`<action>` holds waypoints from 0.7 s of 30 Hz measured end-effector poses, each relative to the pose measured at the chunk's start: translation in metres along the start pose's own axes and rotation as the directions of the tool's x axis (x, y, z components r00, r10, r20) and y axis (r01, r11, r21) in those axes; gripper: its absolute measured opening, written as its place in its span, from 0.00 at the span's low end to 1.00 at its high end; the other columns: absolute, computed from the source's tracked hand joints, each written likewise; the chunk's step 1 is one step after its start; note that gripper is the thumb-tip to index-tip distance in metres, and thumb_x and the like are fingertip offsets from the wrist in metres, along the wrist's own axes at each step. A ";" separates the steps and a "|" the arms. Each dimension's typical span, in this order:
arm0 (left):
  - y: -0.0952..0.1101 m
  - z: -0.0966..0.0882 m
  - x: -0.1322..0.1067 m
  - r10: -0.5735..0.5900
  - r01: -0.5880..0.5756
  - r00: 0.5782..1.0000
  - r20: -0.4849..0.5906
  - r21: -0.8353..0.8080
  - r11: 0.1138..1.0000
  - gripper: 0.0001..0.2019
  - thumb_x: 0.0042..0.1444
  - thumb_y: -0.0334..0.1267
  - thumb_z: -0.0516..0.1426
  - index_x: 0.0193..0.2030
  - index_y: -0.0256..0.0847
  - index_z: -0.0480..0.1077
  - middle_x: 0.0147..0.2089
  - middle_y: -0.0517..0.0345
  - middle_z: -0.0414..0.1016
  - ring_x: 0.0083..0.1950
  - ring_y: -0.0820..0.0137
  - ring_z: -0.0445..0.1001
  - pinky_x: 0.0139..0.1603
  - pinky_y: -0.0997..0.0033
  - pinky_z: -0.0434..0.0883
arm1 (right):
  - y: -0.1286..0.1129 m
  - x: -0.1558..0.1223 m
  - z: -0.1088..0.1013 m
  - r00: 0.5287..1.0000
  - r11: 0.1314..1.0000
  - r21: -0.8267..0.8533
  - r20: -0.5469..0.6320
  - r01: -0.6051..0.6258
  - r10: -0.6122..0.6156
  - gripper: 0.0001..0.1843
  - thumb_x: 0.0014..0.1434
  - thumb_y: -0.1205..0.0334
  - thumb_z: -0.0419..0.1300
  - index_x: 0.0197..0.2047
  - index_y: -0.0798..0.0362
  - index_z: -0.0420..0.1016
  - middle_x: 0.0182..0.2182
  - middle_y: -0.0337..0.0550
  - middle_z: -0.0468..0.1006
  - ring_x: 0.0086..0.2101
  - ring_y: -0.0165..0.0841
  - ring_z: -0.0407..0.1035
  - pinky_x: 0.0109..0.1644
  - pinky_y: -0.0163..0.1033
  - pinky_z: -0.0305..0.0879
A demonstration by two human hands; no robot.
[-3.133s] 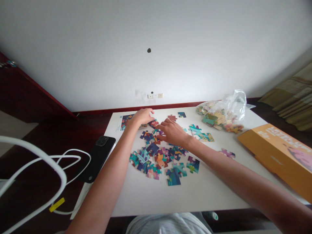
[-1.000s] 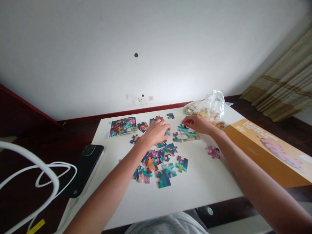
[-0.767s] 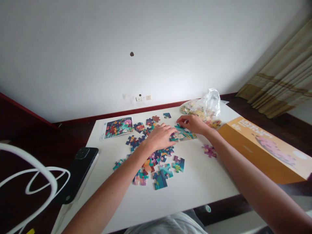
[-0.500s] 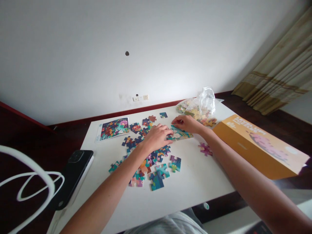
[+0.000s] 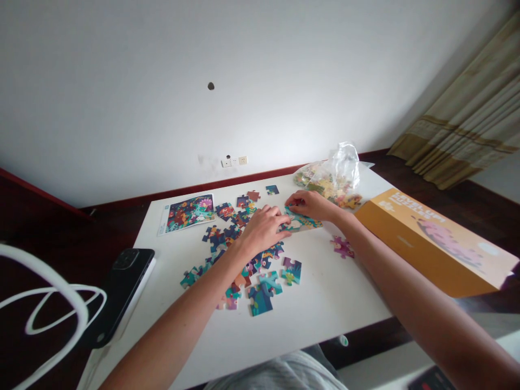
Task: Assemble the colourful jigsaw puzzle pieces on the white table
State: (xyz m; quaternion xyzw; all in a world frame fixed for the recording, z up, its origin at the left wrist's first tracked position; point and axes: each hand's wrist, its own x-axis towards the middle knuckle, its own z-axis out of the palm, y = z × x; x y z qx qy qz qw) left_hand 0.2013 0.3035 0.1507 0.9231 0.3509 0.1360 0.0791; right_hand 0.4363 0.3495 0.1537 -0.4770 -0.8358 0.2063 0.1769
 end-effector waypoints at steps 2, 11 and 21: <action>0.000 -0.001 0.000 0.000 0.000 1.000 0.012 -0.003 1.000 0.12 0.65 0.50 0.62 0.50 0.49 0.79 0.47 0.53 0.75 0.53 0.59 0.71 0.57 0.60 0.69 | -0.001 0.000 -0.001 1.000 1.000 -0.001 0.009 0.004 -0.004 0.14 0.62 0.59 0.59 0.45 0.52 0.83 0.39 0.44 0.84 0.37 0.36 0.75 0.44 0.36 0.66; -0.035 -0.040 -0.005 -0.124 0.124 0.992 0.002 0.077 0.989 0.16 0.68 0.44 0.59 0.60 0.45 0.75 0.56 0.52 0.77 0.59 0.56 0.70 0.61 0.57 0.67 | 0.012 -0.001 -0.006 1.000 0.999 -0.038 0.024 -0.014 0.015 0.16 0.63 0.55 0.61 0.49 0.50 0.84 0.38 0.44 0.84 0.36 0.36 0.75 0.42 0.37 0.67; -0.048 -0.028 -0.005 -0.095 0.092 0.991 0.092 0.036 0.995 0.21 0.63 0.42 0.63 0.62 0.44 0.73 0.58 0.52 0.79 0.59 0.57 0.74 0.58 0.59 0.70 | 0.016 -0.001 -0.008 0.999 0.997 -0.082 0.045 -0.007 0.011 0.15 0.63 0.53 0.62 0.49 0.46 0.84 0.43 0.44 0.85 0.38 0.38 0.77 0.43 0.38 0.68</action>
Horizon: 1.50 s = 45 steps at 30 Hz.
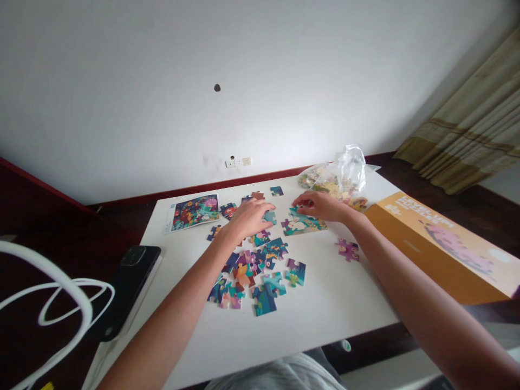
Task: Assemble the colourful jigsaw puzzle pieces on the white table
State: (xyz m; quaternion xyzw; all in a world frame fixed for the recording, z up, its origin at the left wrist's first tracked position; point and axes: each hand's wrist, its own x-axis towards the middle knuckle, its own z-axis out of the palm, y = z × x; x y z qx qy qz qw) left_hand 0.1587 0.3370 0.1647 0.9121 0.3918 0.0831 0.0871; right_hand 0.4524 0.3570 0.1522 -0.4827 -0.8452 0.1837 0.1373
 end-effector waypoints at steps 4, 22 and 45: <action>0.000 0.006 0.001 -0.025 0.023 0.998 -0.054 -0.041 0.999 0.23 0.61 0.41 0.64 0.62 0.42 0.73 0.56 0.51 0.79 0.56 0.56 0.76 0.57 0.59 0.72 | -0.001 0.000 0.001 1.000 1.000 0.001 -0.002 -0.004 0.004 0.15 0.62 0.53 0.63 0.50 0.47 0.84 0.41 0.44 0.85 0.37 0.38 0.77 0.43 0.38 0.68; 0.010 0.040 0.020 -0.122 -0.097 0.949 -0.291 -0.637 0.765 0.15 0.61 0.20 0.56 0.49 0.40 0.74 0.53 0.52 0.74 0.41 0.71 0.79 0.44 0.69 0.79 | -0.012 0.000 0.001 0.999 0.999 0.036 -0.031 0.038 -0.037 0.14 0.62 0.57 0.61 0.48 0.51 0.84 0.40 0.46 0.84 0.36 0.36 0.74 0.41 0.37 0.65; 0.024 0.023 0.006 0.075 -0.068 0.984 -0.163 0.044 0.997 0.23 0.65 0.19 0.49 0.53 0.46 0.79 0.55 0.54 0.77 0.54 0.61 0.72 0.59 0.57 0.71 | -0.009 0.000 0.001 0.999 0.999 0.036 -0.011 0.034 -0.034 0.15 0.63 0.56 0.61 0.49 0.51 0.83 0.41 0.47 0.85 0.38 0.38 0.75 0.44 0.38 0.67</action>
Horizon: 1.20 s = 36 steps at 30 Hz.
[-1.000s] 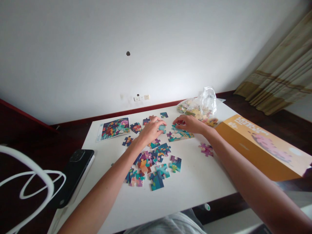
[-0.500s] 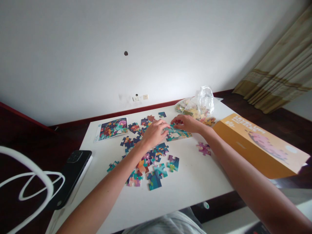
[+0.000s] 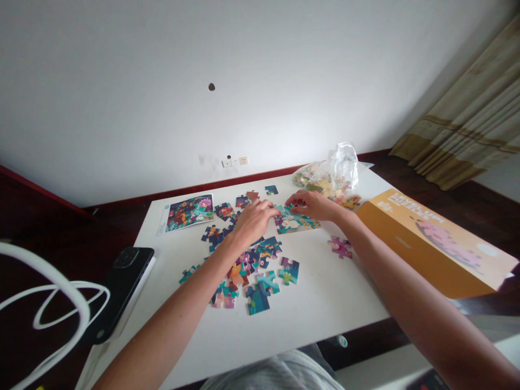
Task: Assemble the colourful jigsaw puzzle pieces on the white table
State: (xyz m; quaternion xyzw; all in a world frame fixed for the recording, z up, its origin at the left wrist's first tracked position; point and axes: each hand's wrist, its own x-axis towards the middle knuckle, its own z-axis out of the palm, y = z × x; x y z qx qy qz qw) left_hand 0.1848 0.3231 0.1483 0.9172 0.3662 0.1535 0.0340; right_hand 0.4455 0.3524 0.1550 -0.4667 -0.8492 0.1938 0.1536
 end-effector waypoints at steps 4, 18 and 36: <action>-0.002 0.001 0.000 0.021 -0.020 1.000 0.015 -0.053 0.998 0.23 0.64 0.18 0.49 0.53 0.44 0.78 0.52 0.54 0.78 0.52 0.62 0.73 0.59 0.58 0.71 | 0.000 0.000 0.000 1.000 1.000 0.003 0.004 0.004 -0.004 0.16 0.62 0.56 0.60 0.49 0.51 0.83 0.41 0.46 0.84 0.38 0.38 0.75 0.43 0.38 0.66; -0.002 0.006 0.001 0.091 -0.091 0.996 -0.009 -0.146 0.985 0.20 0.65 0.20 0.49 0.54 0.43 0.76 0.53 0.56 0.80 0.57 0.63 0.74 0.63 0.58 0.70 | -0.001 -0.001 0.000 1.000 1.000 0.000 -0.009 0.015 -0.015 0.15 0.63 0.57 0.61 0.50 0.50 0.83 0.43 0.47 0.85 0.39 0.38 0.76 0.44 0.39 0.67; -0.001 0.004 0.000 0.101 -0.095 0.993 0.060 -0.107 0.990 0.24 0.64 0.22 0.50 0.59 0.47 0.77 0.58 0.55 0.78 0.58 0.62 0.72 0.64 0.57 0.70 | -0.001 0.001 0.001 1.000 0.999 0.017 0.000 0.029 -0.029 0.14 0.62 0.59 0.62 0.49 0.50 0.83 0.40 0.45 0.84 0.38 0.37 0.75 0.44 0.38 0.67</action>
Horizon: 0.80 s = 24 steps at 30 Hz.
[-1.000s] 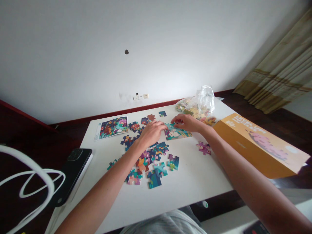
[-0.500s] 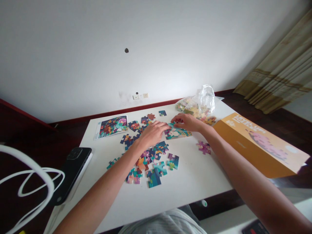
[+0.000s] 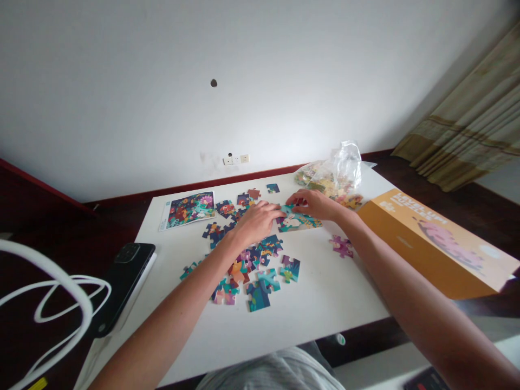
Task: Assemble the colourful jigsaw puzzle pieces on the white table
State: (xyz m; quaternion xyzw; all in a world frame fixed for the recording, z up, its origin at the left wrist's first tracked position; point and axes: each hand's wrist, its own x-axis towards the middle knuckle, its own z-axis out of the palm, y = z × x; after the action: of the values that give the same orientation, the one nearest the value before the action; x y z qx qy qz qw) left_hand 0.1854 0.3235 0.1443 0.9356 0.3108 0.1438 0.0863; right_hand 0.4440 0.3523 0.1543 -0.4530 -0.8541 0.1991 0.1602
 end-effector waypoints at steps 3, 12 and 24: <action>0.000 -0.001 0.000 0.009 -0.009 1.000 0.005 -0.014 1.000 0.25 0.65 0.22 0.49 0.60 0.48 0.77 0.60 0.55 0.77 0.60 0.62 0.72 0.64 0.56 0.69 | 0.000 0.002 0.003 1.000 1.000 0.013 -0.006 -0.020 0.020 0.14 0.62 0.60 0.61 0.48 0.50 0.84 0.39 0.44 0.84 0.37 0.36 0.76 0.44 0.37 0.68; -0.041 -0.047 -0.011 -0.161 0.164 0.981 -0.113 0.018 0.986 0.18 0.67 0.27 0.51 0.56 0.46 0.78 0.61 0.57 0.77 0.64 0.61 0.70 0.69 0.52 0.65 | -0.005 0.004 0.010 0.999 0.998 0.054 -0.034 -0.026 0.028 0.14 0.61 0.63 0.58 0.45 0.49 0.84 0.40 0.43 0.85 0.37 0.35 0.76 0.44 0.37 0.68; -0.082 -0.098 -0.045 -0.363 0.360 0.927 0.095 0.043 0.932 0.18 0.64 0.41 0.57 0.59 0.47 0.76 0.61 0.53 0.78 0.62 0.56 0.74 0.64 0.57 0.68 | -0.012 0.007 0.021 0.995 0.999 0.034 -0.092 0.038 -0.035 0.13 0.62 0.64 0.57 0.44 0.48 0.84 0.41 0.42 0.84 0.38 0.35 0.77 0.46 0.38 0.70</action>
State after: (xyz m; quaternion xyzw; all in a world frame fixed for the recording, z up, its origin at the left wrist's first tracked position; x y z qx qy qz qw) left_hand 0.0736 0.3688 0.2066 0.8694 0.4747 0.0740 0.1153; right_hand 0.4224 0.3479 0.1419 -0.4431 -0.8503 0.1903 0.2109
